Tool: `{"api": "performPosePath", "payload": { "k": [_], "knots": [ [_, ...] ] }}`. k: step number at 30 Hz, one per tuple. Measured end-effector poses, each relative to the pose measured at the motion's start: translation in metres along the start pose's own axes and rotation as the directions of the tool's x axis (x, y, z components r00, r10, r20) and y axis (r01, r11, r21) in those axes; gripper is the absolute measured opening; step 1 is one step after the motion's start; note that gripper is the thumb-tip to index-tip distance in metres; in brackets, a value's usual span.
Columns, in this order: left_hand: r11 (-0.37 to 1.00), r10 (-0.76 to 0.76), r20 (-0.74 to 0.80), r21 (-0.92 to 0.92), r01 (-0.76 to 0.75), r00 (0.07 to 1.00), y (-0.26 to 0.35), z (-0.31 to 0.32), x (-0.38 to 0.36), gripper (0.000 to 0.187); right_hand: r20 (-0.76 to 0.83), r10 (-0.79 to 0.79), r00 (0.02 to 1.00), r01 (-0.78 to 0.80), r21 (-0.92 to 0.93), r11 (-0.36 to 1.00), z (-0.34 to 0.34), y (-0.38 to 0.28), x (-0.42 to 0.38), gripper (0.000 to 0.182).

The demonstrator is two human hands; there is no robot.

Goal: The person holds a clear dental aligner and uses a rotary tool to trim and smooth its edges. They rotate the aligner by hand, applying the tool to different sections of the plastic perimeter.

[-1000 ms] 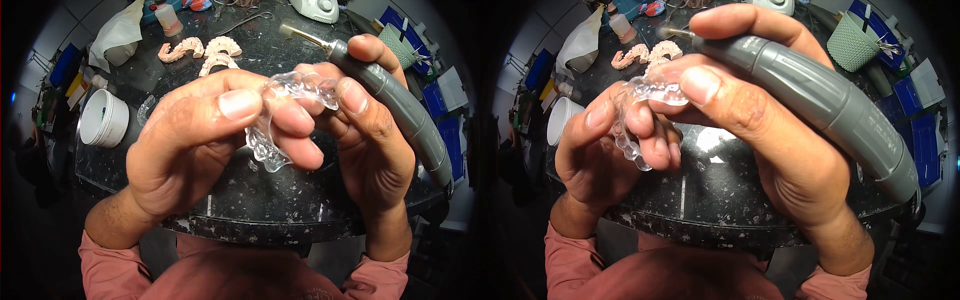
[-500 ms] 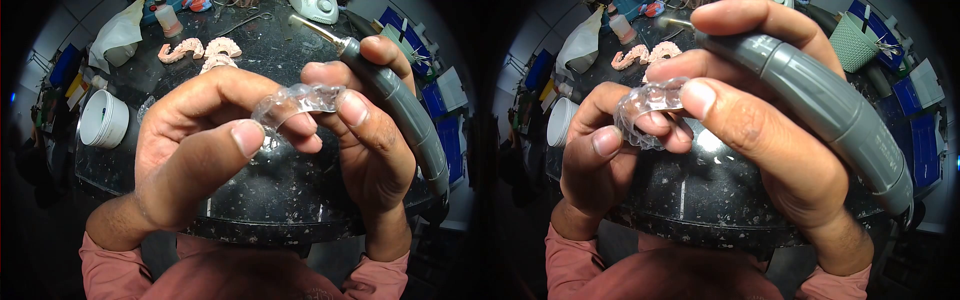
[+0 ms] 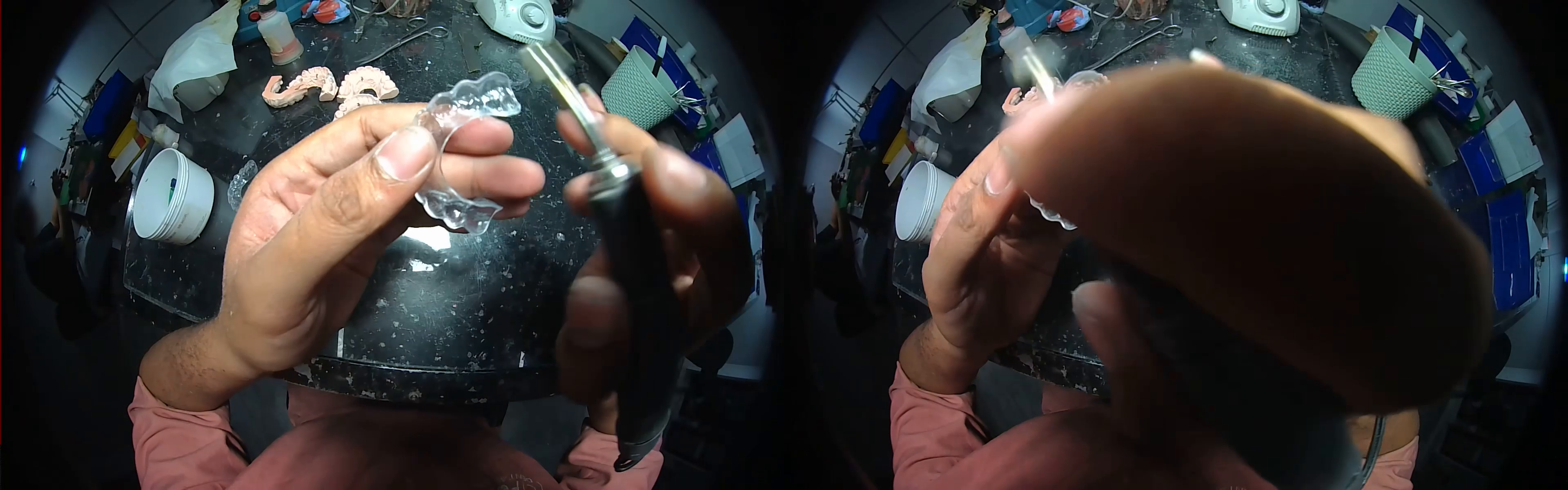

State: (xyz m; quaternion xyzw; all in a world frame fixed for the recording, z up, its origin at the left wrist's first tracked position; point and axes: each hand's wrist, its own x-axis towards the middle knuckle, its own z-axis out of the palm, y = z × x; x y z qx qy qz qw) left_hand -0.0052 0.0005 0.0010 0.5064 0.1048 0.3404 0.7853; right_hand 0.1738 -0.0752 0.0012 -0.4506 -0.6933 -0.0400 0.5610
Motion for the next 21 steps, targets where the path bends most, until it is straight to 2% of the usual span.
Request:
{"api": "performPosePath", "payload": {
  "k": [1, 2, 8, 11, 13, 14, 16, 21],
  "knots": [
    [0.999, -0.013, -0.002, -0.037, 0.013, 1.0, -0.001, 0.0, 0.0, 0.049, 0.156, -0.24, 0.958, 0.194, 0.262, 0.945, -0.008, 0.024, 0.008, 0.052],
    [0.997, -0.028, -0.003, -0.076, 0.027, 1.0, -0.001, 0.001, 0.001, 0.051, 0.037, -0.253, 0.967, 0.241, 0.196, 0.95, 0.008, 0.025, 0.002, 0.044],
    [0.998, -0.01, -0.025, -0.065, 0.008, 1.0, -0.002, 0.004, -0.001, 0.048, 0.107, -0.296, 0.949, 0.273, 0.183, 0.944, 0.016, 0.026, 0.005, 0.035],
    [1.0, -0.004, -0.046, 0.027, 0.006, 0.999, -0.001, 0.005, 0.0, 0.047, 0.031, -0.299, 0.954, 0.286, 0.219, 0.933, 0.018, 0.027, 0.008, 0.037],
    [0.996, -0.001, -0.057, 0.084, 0.006, 0.998, -0.001, 0.004, -0.001, 0.047, 0.156, -0.428, 0.89, 0.411, 0.133, 0.902, 0.012, 0.027, 0.013, 0.04],
    [0.995, 0.014, -0.043, 0.102, -0.01, 0.999, -0.003, 0.002, -0.001, 0.046, 0.156, -0.43, 0.889, 0.412, 0.132, 0.901, 0.013, 0.026, 0.011, 0.04],
    [0.993, 0.031, -0.027, 0.118, -0.027, 0.999, -0.005, 0.0, -0.001, 0.046, 0.038, -0.242, 0.969, 0.234, 0.152, 0.96, 0.016, 0.022, 0.004, 0.041],
    [0.988, 0.058, -0.037, 0.144, -0.053, 0.998, -0.004, 0.001, -0.002, 0.044, 0.125, -0.261, 0.957, 0.245, 0.128, 0.961, 0.01, 0.017, 0.005, 0.042]
  ]
}}
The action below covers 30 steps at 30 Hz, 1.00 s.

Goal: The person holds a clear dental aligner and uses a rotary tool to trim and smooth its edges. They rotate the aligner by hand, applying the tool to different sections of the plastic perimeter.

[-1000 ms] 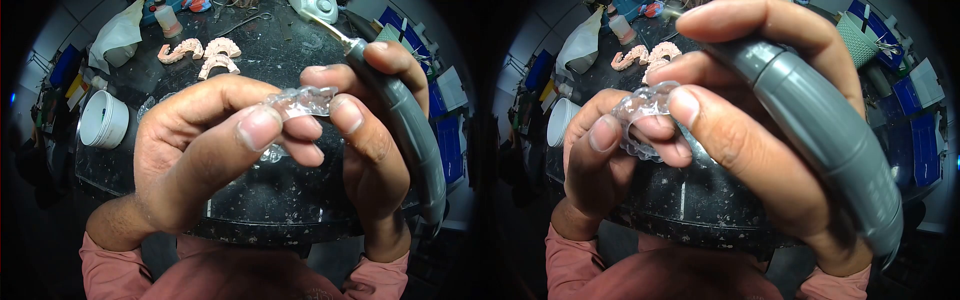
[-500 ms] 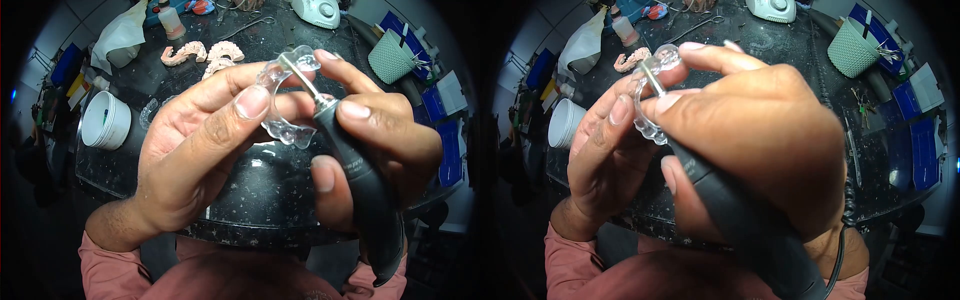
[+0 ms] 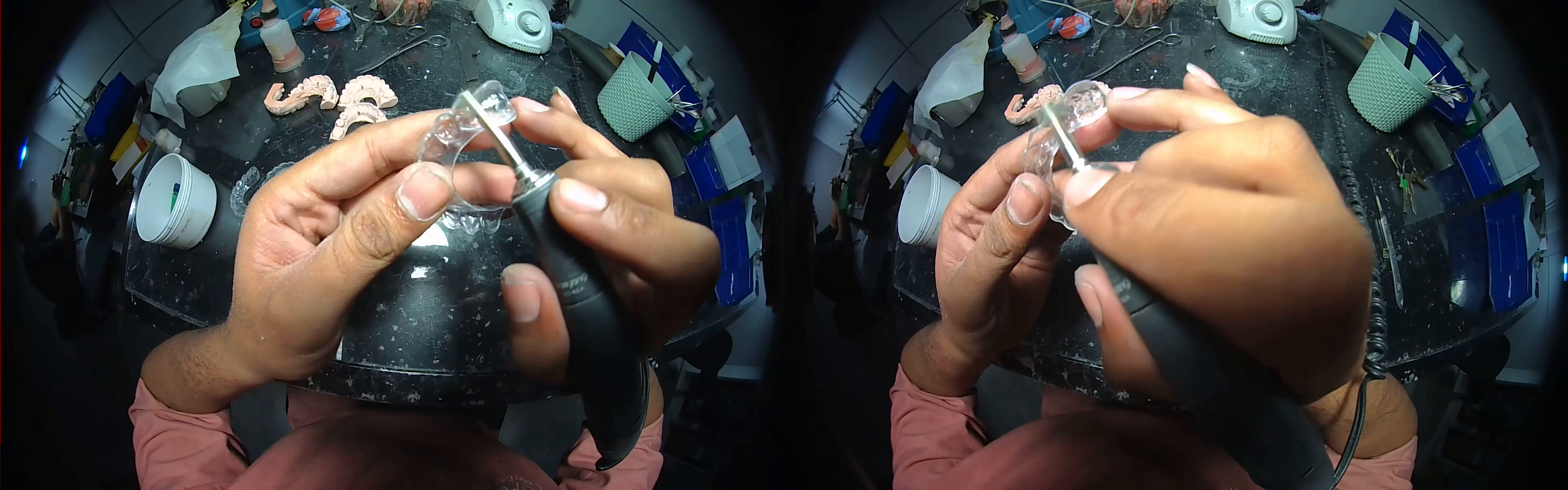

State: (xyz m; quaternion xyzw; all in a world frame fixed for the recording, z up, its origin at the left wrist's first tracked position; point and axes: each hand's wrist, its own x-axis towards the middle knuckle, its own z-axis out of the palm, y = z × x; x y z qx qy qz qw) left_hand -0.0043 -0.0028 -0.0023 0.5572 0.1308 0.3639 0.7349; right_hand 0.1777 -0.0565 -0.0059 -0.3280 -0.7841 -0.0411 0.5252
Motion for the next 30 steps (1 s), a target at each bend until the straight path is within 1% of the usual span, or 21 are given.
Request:
{"api": "performPosePath", "payload": {
  "k": [1, 3, 5, 7, 9, 10, 12, 13, 14, 15, 16, 17, 18, 19, 21, 22, 24, 25, 27, 28, 30],
  "knots": [
    [1.0, 0.001, 0.001, 0.0, -0.001, 1.0, -0.001, -0.001, 0.0, 0.044, 0.025, 0.003, 1.0, -0.003, -0.005, 1.0, -0.002, 0.0, 0.001, 0.042],
    [0.998, 0.013, 0.025, 0.065, -0.015, 1.0, -0.003, -0.003, 0.002, 0.044, 0.075, 0.007, 0.997, -0.006, -0.015, 1.0, -0.006, -0.001, 0.002, 0.042],
    [0.998, 0.023, 0.016, 0.064, -0.024, 1.0, -0.003, -0.002, 0.002, 0.044, 0.099, 0.009, 0.995, -0.007, -0.022, 1.0, -0.006, 0.001, 0.001, 0.043],
    [0.997, 0.033, 0.006, 0.063, -0.033, 0.999, -0.003, -0.002, 0.002, 0.044, -0.043, -0.007, 0.999, 0.009, 0.049, 0.999, -0.001, 0.006, -0.001, 0.043],
    [0.993, 0.051, 0.007, 0.11, -0.052, 0.999, -0.004, -0.004, 0.002, 0.043, -0.041, -0.004, 0.999, 0.006, 0.043, 0.999, -0.002, 0.005, 0.0, 0.043],
    [0.992, 0.053, 0.008, 0.111, -0.054, 0.999, -0.005, -0.004, 0.002, 0.043, -0.015, 0.001, 1.0, 0.0, 0.049, 0.999, -0.002, 0.004, 0.0, 0.043],
    [0.982, 0.112, 0.007, 0.153, -0.112, 0.994, -0.007, -0.004, 0.003, 0.043, 0.011, 0.005, 1.0, -0.005, 0.055, 0.998, 0.0, 0.0, 0.001, 0.043],
    [0.982, 0.113, 0.007, 0.153, -0.113, 0.994, -0.007, -0.004, 0.002, 0.043, -0.07, 0.072, 0.995, -0.067, 0.067, 0.996, 0.004, -0.003, 0.002, 0.042],
    [0.973, 0.127, 0.001, 0.195, -0.125, 0.992, -0.007, -0.004, 0.001, 0.043, -0.15, 0.138, 0.979, -0.127, 0.085, 0.988, 0.006, -0.004, 0.003, 0.042],
    [0.962, 0.141, -0.003, 0.236, -0.136, 0.99, -0.007, -0.004, 0.001, 0.042, -0.151, 0.137, 0.979, -0.125, 0.084, 0.989, 0.004, -0.003, 0.002, 0.042],
    [0.962, 0.143, -0.002, 0.237, -0.138, 0.99, -0.006, -0.004, 0.001, 0.042, -0.082, 0.087, 0.993, -0.081, 0.074, 0.994, 0.0, -0.001, 0.001, 0.041],
    [0.937, 0.178, 0.013, 0.304, -0.173, 0.984, -0.005, -0.003, 0.002, 0.041, -0.013, 0.038, 0.999, -0.037, 0.067, 0.997, -0.003, 0.0, 0.001, 0.041],
    [0.906, 0.212, 0.029, 0.369, -0.208, 0.977, -0.004, -0.003, 0.002, 0.04, -0.046, 0.056, 0.997, -0.053, 0.073, 0.996, -0.001, -0.001, 0.0, 0.042],
    [0.906, 0.213, 0.029, 0.369, -0.209, 0.977, -0.004, -0.003, 0.002, 0.04, -0.046, 0.055, 0.997, -0.052, 0.073, 0.996, 0.0, 0.0, -0.001, 0.042],
    [0.853, 0.239, 0.017, 0.474, -0.219, 0.971, -0.003, -0.003, 0.001, 0.037, -0.089, 0.078, 0.993, -0.066, 0.131, 0.989, 0.001, 0.001, -0.001, 0.042],
    [0.852, 0.241, 0.017, 0.475, -0.22, 0.97, -0.003, -0.004, 0.001, 0.037, -0.089, 0.076, 0.993, -0.064, 0.131, 0.989, 0.0, 0.0, -0.001, 0.042],
    [0.697, 0.346, 0.088, 0.642, -0.319, 0.934, -0.005, -0.008, 0.003, 0.036, -0.016, 0.102, 0.995, -0.1, 0.096, 0.99, -0.002, -0.002, -0.002, 0.042],
    [0.696, 0.347, 0.089, 0.642, -0.32, 0.934, -0.007, -0.009, 0.003, 0.036, -0.016, 0.101, 0.995, -0.099, 0.096, 0.991, -0.001, -0.004, -0.002, 0.042],
    [0.643, 0.394, 0.112, 0.676, -0.36, 0.912, -0.008, -0.012, 0.003, 0.035, -0.111, 0.169, 0.979, -0.148, 0.173, 0.974, 0.005, -0.007, -0.002, 0.042],
    [0.643, 0.395, 0.112, 0.676, -0.361, 0.912, -0.007, -0.011, 0.002, 0.035, -0.11, 0.168, 0.98, -0.147, 0.173, 0.974, 0.001, -0.004, 0.0, 0.042],
    [0.607, 0.376, 0.104, 0.723, -0.33, 0.921, -0.003, -0.01, 0.002, 0.034, 0.066, 0.064, 0.996, -0.075, 0.167, 0.983, -0.009, 0.003, 0.003, 0.043]
  ]
}}
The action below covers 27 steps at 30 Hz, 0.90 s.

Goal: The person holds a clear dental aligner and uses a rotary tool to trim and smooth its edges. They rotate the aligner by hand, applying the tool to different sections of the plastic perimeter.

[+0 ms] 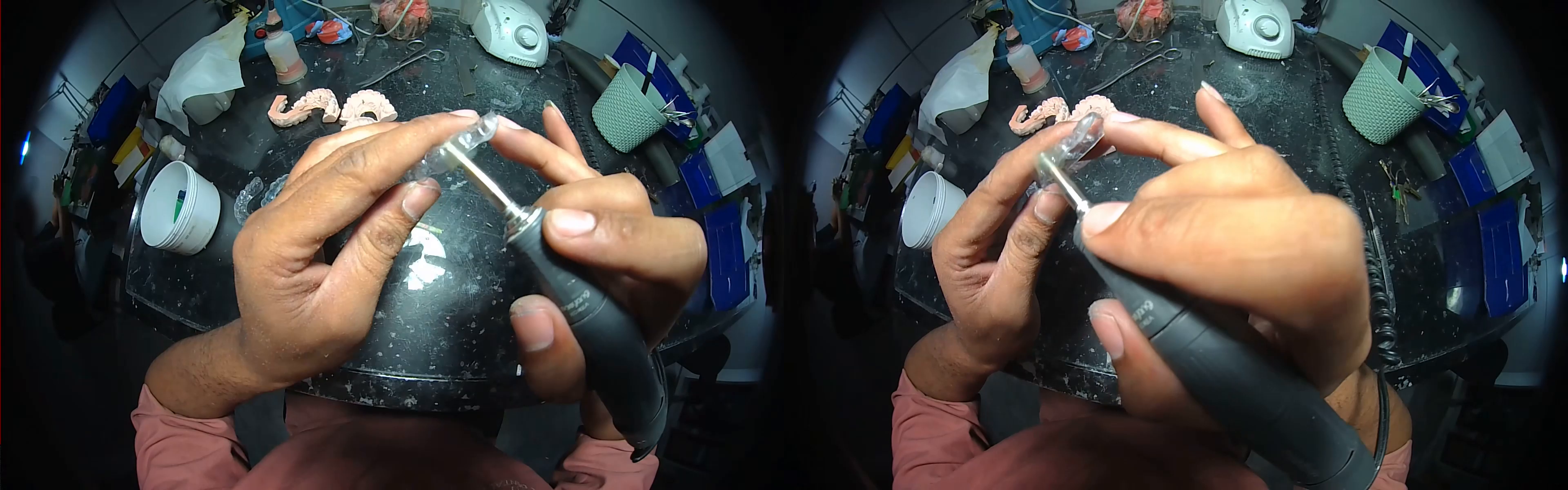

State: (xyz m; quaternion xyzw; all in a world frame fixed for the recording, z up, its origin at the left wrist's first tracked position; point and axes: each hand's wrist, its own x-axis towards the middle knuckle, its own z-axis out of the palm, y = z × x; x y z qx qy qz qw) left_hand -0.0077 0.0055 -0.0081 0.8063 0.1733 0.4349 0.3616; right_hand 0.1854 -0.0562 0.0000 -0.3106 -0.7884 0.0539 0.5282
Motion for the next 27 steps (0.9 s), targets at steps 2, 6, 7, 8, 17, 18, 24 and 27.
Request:
{"api": "performPosePath", "payload": {
  "k": [2, 6, 7, 8, 17, 18, 24, 27],
  "knots": [
    [0.999, 0.015, 0.01, 0.045, -0.015, 1.0, 0.002, -0.002, 0.001, 0.033, -0.036, 0.047, 0.998, -0.046, 0.012, 0.999, 0.003, -0.004, -0.003, 0.043],
    [0.975, 0.142, 0.022, 0.17, -0.144, 0.99, -0.003, -0.005, 0.002, 0.032, 0.002, 0.076, 0.997, -0.076, -0.003, 0.997, 0.0, -0.006, -0.004, 0.042],
    [0.975, 0.143, 0.022, 0.17, -0.144, 0.99, -0.003, -0.006, 0.002, 0.032, 0.002, 0.076, 0.997, -0.076, -0.004, 0.997, 0.002, -0.006, -0.004, 0.042],
    [0.967, 0.149, 0.034, 0.204, -0.153, 0.988, -0.002, -0.006, 0.002, 0.033, -0.088, 0.089, 0.992, -0.083, 0.066, 0.994, 0.007, -0.006, -0.005, 0.042],
    [0.955, 0.172, 0.038, 0.239, -0.176, 0.984, -0.003, -0.007, 0.003, 0.033, -0.019, 0.079, 0.997, -0.076, 0.138, 0.988, -0.004, -0.007, -0.002, 0.038],
    [0.955, 0.176, 0.033, 0.237, -0.179, 0.984, -0.004, -0.007, 0.003, 0.033, -0.007, 0.075, 0.997, -0.073, 0.142, 0.987, -0.004, -0.007, -0.002, 0.038],
    [0.923, 0.24, 0.057, 0.296, -0.246, 0.969, 0.001, -0.008, 0.006, 0.034, -0.066, 0.138, 0.988, -0.123, 0.193, 0.973, -0.001, -0.014, -0.002, 0.037],
    [0.92, 0.243, 0.069, 0.3, -0.252, 0.968, 0.001, -0.009, 0.006, 0.035, -0.1, 0.172, 0.98, -0.147, 0.218, 0.965, 0.001, -0.014, -0.001, 0.036]
  ]
}}
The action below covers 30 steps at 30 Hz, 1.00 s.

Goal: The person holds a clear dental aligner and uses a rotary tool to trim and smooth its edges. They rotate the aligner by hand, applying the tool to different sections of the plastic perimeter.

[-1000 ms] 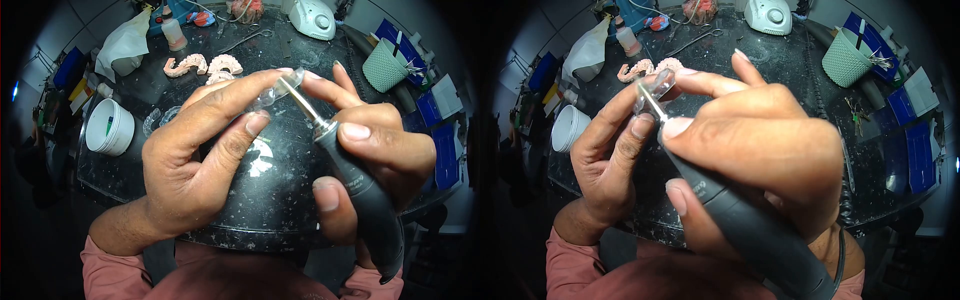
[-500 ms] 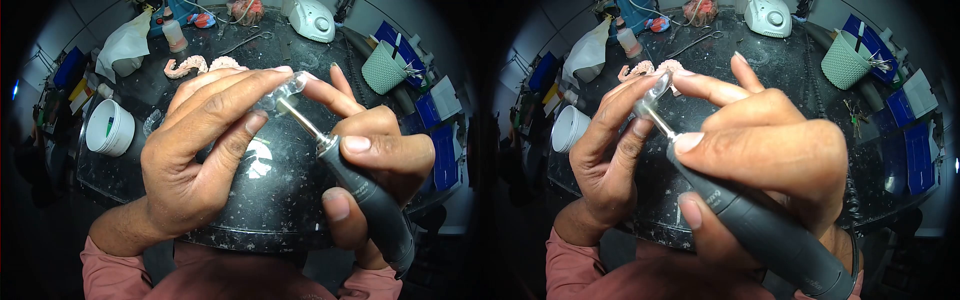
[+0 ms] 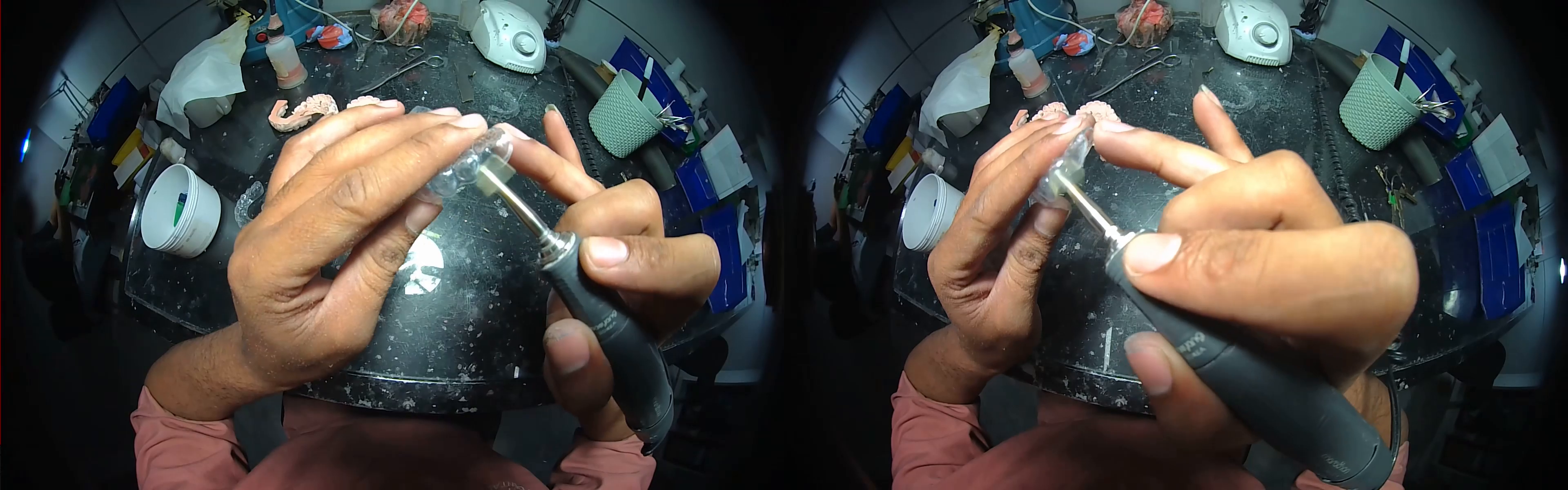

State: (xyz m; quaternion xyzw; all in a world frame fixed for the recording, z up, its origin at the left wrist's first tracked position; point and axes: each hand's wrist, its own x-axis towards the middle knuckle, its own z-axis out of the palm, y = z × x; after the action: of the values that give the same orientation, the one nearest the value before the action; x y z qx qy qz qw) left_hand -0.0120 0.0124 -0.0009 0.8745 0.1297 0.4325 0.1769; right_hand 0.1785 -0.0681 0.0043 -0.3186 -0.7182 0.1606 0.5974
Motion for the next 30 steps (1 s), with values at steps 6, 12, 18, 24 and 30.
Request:
{"api": "performPosePath", "payload": {
  "k": [6, 12, 18, 24, 30],
  "knots": [
    [0.779, -0.302, 0.118, -0.541, 0.316, 0.946, 0.006, 0.007, -0.01, 0.037, 0.036, 0.027, 0.999, -0.023, -0.115, 0.993, 0.007, -0.007, -0.006, 0.036],
    [0.236, -0.503, 0.273, -0.869, 0.434, 0.82, 0.007, 0.014, -0.007, 0.034, 0.004, -0.064, 0.998, 0.064, -0.147, 0.987, 0.011, 0.006, -0.007, 0.035],
    [0.088, -0.497, 0.284, -0.923, 0.374, 0.82, 0.006, 0.019, -0.007, 0.034, 0.033, -0.17, 0.985, 0.173, -0.257, 0.951, 0.0, 0.018, -0.012, 0.039],
    [0.05, -0.487, 0.269, -0.941, 0.333, 0.831, 0.008, 0.02, -0.007, 0.033, 0.166, -0.136, 0.977, 0.19, -0.373, 0.908, 0.003, 0.005, -0.002, 0.038],
    [0.26, -0.525, 0.209, -0.883, 0.39, 0.825, 0.009, 0.017, -0.008, 0.03, 0.105, -0.176, 0.979, 0.202, -0.344, 0.917, 0.006, 0.009, -0.002, 0.038]
  ]
}}
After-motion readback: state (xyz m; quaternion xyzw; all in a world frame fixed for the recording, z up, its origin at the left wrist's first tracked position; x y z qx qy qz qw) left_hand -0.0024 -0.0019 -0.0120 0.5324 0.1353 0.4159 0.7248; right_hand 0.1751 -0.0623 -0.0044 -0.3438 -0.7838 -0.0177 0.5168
